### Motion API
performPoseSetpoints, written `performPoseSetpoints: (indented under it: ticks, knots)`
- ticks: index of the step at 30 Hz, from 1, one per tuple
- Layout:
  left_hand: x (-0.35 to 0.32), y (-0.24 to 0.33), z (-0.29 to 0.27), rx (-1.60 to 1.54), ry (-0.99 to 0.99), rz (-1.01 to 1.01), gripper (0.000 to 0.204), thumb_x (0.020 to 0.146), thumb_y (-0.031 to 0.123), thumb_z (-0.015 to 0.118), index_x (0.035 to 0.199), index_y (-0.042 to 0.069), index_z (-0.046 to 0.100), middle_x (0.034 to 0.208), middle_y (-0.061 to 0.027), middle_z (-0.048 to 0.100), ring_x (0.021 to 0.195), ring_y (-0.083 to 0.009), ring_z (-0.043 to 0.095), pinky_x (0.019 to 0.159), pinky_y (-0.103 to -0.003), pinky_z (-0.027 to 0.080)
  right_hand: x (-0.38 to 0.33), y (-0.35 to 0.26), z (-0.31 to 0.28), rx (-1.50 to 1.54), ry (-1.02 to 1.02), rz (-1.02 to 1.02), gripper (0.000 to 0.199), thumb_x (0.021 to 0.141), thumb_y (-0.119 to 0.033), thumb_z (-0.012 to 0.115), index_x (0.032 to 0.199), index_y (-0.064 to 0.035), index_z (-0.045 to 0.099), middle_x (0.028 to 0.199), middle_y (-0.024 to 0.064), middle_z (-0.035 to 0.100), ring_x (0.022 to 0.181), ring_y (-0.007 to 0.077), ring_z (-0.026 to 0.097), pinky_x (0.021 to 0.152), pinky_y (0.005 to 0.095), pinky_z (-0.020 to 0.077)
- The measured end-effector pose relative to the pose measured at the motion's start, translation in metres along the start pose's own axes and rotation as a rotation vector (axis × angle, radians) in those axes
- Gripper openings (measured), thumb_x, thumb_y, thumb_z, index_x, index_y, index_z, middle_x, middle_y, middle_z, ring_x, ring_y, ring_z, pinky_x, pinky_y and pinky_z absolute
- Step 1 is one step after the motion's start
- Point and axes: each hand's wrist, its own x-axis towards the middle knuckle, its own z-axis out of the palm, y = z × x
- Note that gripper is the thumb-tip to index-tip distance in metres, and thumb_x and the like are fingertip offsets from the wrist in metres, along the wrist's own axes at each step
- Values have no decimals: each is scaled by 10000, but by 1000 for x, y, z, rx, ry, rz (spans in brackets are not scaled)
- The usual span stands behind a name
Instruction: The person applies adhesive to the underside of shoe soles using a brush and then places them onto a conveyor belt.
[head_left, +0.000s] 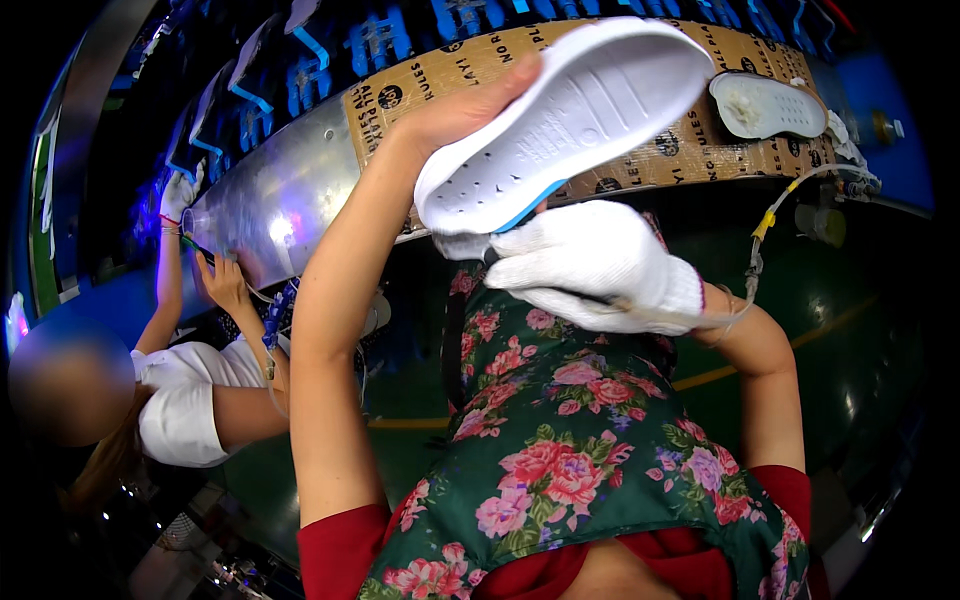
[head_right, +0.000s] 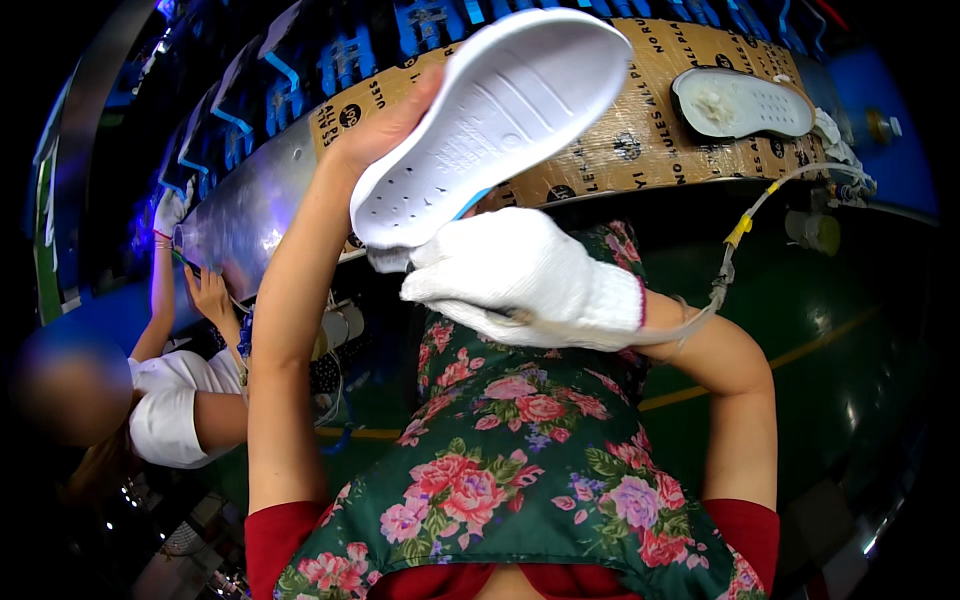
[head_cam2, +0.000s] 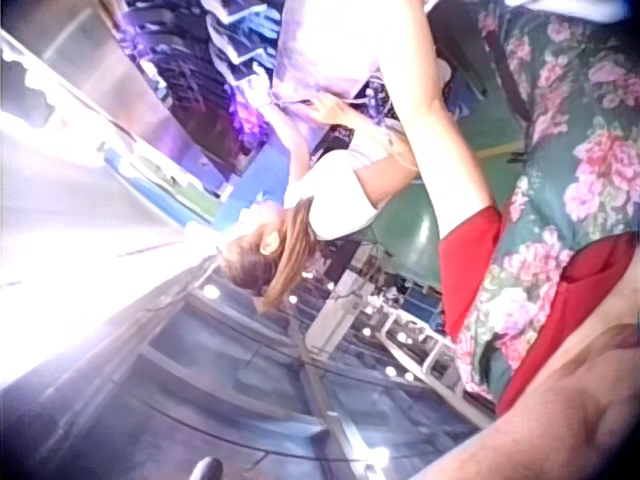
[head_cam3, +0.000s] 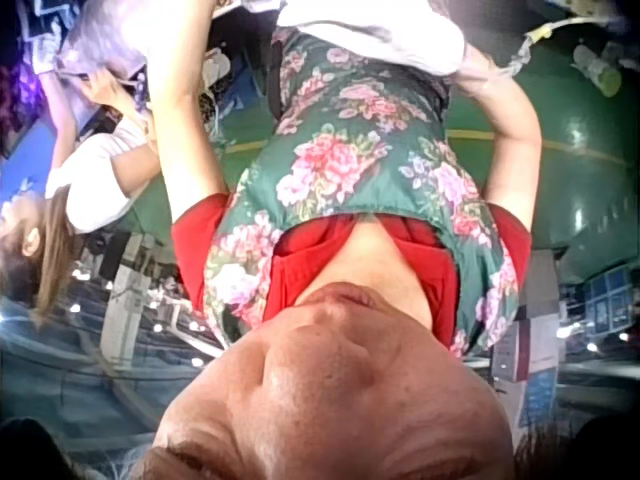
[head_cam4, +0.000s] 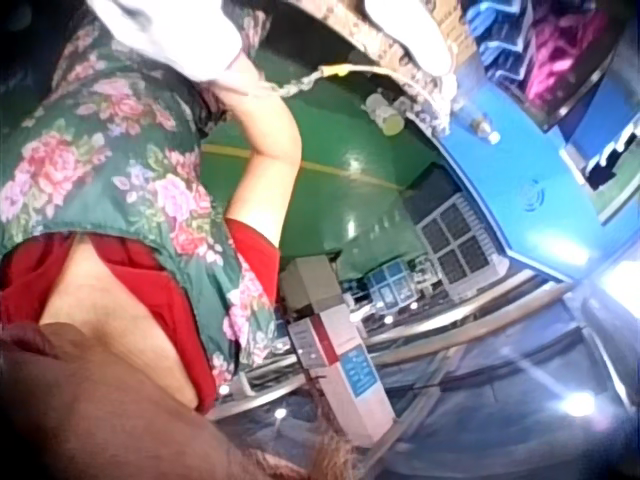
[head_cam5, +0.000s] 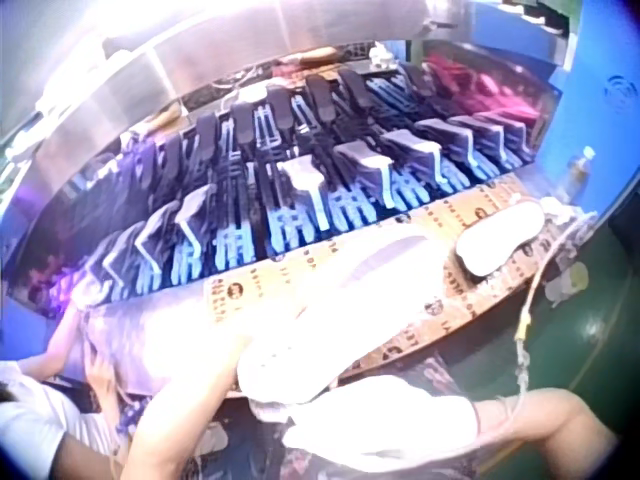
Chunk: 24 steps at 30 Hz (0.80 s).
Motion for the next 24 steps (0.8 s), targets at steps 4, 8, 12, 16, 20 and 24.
performPoseSetpoints:
  ticks: [4, 8, 12, 16, 20, 24]
  knots:
    - [-4, 30, 18, 305, 31, -130, 1015, 849, 879, 397, 1373, 38, 616, 1274, -279, 638, 1128, -341, 680, 786, -380, 607, -7, 9, 0, -208, 103, -89, 271, 775, -39, 791, 1034, -98, 738, 948, 92, 723, 802, 279, 714, 701, 359, 578]
    - [4, 34, 8, 576, -115, -298, 1141, 787, 951, 321, 1496, 72, 484, 1490, -320, 443, 1368, -460, 468, 1001, -523, 506, -7, 10, 2, -126, -29, -23, 293, 771, -17, 794, 1047, -102, 747, 987, 97, 732, 828, 278, 723, 744, 356, 577]
    - [10, 44, 7, 658, -175, -326, 1208, 733, 990, 310, 1517, 83, 454, 1556, -266, 382, 1439, -434, 384, 1149, -540, 351, -8, 15, -9, -165, 1, 52, 221, 779, -13, 790, 989, -73, 760, 975, 112, 743, 865, 283, 725, 765, 348, 569]
    - [8, 36, -2, 698, -109, -300, 1206, 738, 990, 294, 1537, 95, 424, 1558, -261, 381, 1459, -410, 359, 1147, -523, 367, -4, 3, -19, 53, -51, 132, 207, 789, -65, 801, 994, -76, 772, 979, 124, 750, 876, 273, 727, 797, 356, 562]
    - [16, -5, -10, 80, -79, -103, 1032, 866, 871, 343, 1577, 124, 346, 1537, -213, 438, 1397, -392, 447, 1071, -524, 459, -18, 5, -33, 147, 284, 455, 170, 815, -39, 758, 976, 13, 755, 904, 90, 722, 722, 145, 660, 641, 269, 502]
    - [7, -60, -7, -715, 127, 45, 810, 997, 711, 313, 1578, 146, 340, 1479, -110, 521, 1278, -227, 560, 1037, -410, 509, -13, 14, -37, 251, 458, 615, 180, 849, 7, 721, 1024, 44, 745, 831, 37, 665, 633, 71, 574, 559, 204, 432]
